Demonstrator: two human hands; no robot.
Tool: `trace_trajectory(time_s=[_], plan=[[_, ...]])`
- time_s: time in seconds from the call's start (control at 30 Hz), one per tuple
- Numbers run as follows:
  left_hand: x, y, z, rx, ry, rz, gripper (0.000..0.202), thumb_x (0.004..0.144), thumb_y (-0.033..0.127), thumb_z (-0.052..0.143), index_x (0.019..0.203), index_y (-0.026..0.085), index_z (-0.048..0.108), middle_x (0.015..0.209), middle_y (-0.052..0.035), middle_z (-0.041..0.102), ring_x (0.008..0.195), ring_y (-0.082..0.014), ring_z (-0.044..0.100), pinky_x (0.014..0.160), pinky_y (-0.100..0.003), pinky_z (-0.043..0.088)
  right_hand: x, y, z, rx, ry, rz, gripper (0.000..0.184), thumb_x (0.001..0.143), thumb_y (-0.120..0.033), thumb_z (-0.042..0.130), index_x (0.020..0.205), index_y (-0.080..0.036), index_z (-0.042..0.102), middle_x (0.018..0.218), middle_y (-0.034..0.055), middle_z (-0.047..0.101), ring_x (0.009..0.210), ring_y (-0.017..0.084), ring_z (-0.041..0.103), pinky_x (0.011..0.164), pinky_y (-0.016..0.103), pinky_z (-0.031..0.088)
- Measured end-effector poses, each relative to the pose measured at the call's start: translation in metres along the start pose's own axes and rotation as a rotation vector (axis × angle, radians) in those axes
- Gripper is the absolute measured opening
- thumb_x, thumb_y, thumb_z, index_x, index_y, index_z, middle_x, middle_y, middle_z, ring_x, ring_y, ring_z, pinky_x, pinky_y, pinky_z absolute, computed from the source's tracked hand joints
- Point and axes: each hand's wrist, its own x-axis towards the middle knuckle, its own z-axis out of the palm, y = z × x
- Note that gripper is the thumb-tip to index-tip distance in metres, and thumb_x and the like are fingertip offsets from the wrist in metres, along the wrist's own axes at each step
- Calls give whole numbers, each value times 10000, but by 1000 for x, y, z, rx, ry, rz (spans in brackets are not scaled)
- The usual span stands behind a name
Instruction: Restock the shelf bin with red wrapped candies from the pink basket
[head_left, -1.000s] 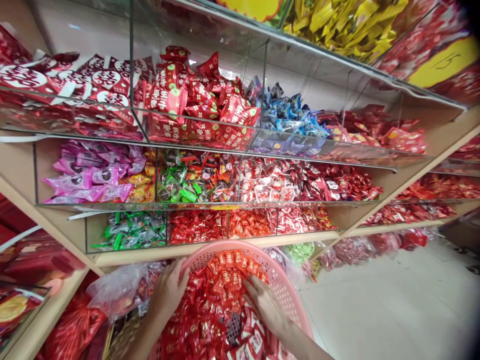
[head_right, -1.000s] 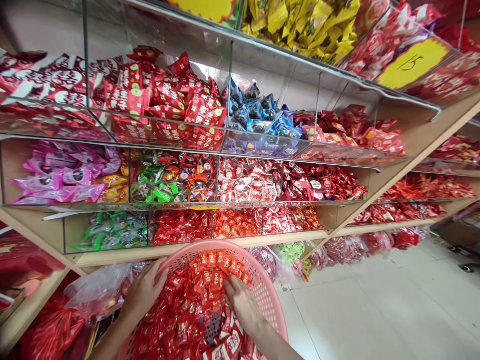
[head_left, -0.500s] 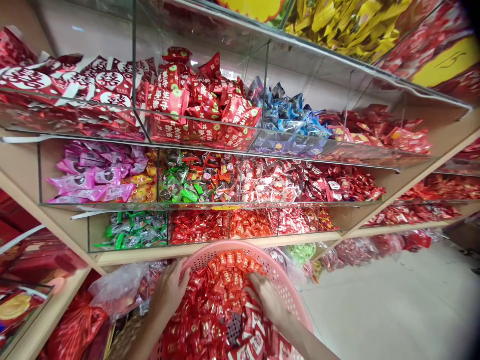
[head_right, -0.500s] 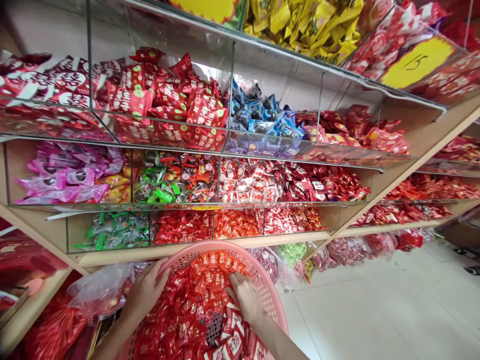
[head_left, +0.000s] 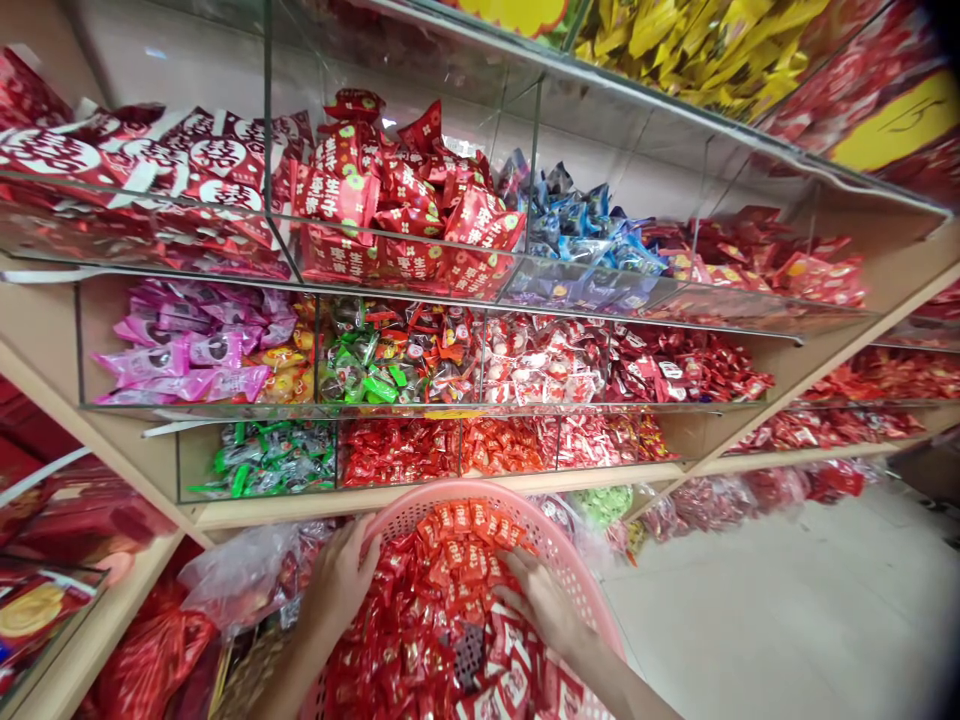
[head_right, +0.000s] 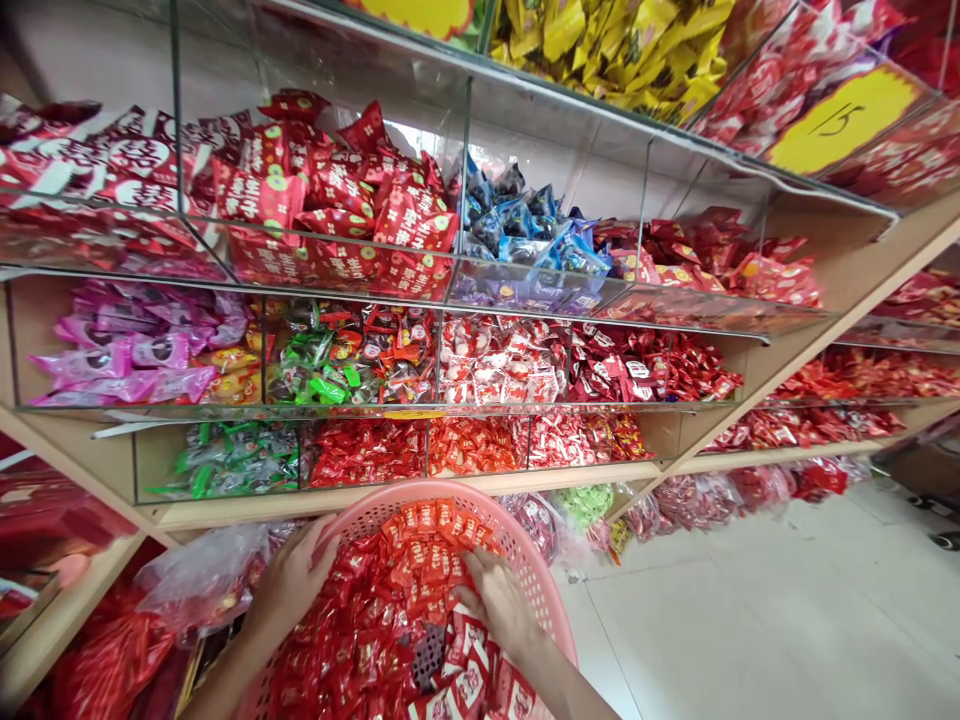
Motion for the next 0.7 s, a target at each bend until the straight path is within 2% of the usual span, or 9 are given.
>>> trace_trajectory(time_s=[0.2, 0.33, 0.5, 0.6, 0.7], plan=[[0, 0, -1, 6, -14, 1, 351, 861, 362, 390, 1110, 193, 571, 1055, -63, 679, 966, -205, 632, 857, -351, 502, 9, -9, -10, 31, -4, 30, 258, 895, -250, 461, 1116, -167, 565, 1005, 116, 627, 914, 246, 611, 763, 359, 510], [0, 0, -1, 6, -14, 2, 344, 859, 358, 394, 1107, 200, 572, 1052, -61, 679, 961, -206, 633, 854, -354, 504, 14, -11, -11, 23, 13, 30, 221, 877, -238, 480, 1060, -166, 580, 1008, 121, 624, 891, 245, 610, 755, 362, 509], [0, 0, -1, 7, -5, 9, 336, 855, 349, 403, 1099, 200, 578, 1051, -58, 680, 967, -202, 633, 859, -340, 502, 16, -14, -9, 55, 10, 59, 173, 873, -224, 469, 985, -180, 593, 912, 91, 622, 805, 217, 608, 697, 324, 503], [0, -1, 0, 14, -4, 13, 344, 856, 357, 401, 1100, 189, 575, 1054, -65, 678, 967, -208, 632, 852, -345, 503, 15, -18, -9, 94, 17, 91, 183, 891, -228, 429, 932, -203, 606, 847, 66, 616, 752, 188, 603, 658, 283, 496], [0, -1, 0, 17, -7, 15, 352, 860, 357, 392, 1111, 183, 568, 1055, -70, 676, 965, -208, 632, 844, -346, 504, 14, -20, -11, 108, 22, 88, 214, 901, -243, 407, 957, -208, 611, 852, 60, 616, 769, 178, 602, 675, 270, 499]])
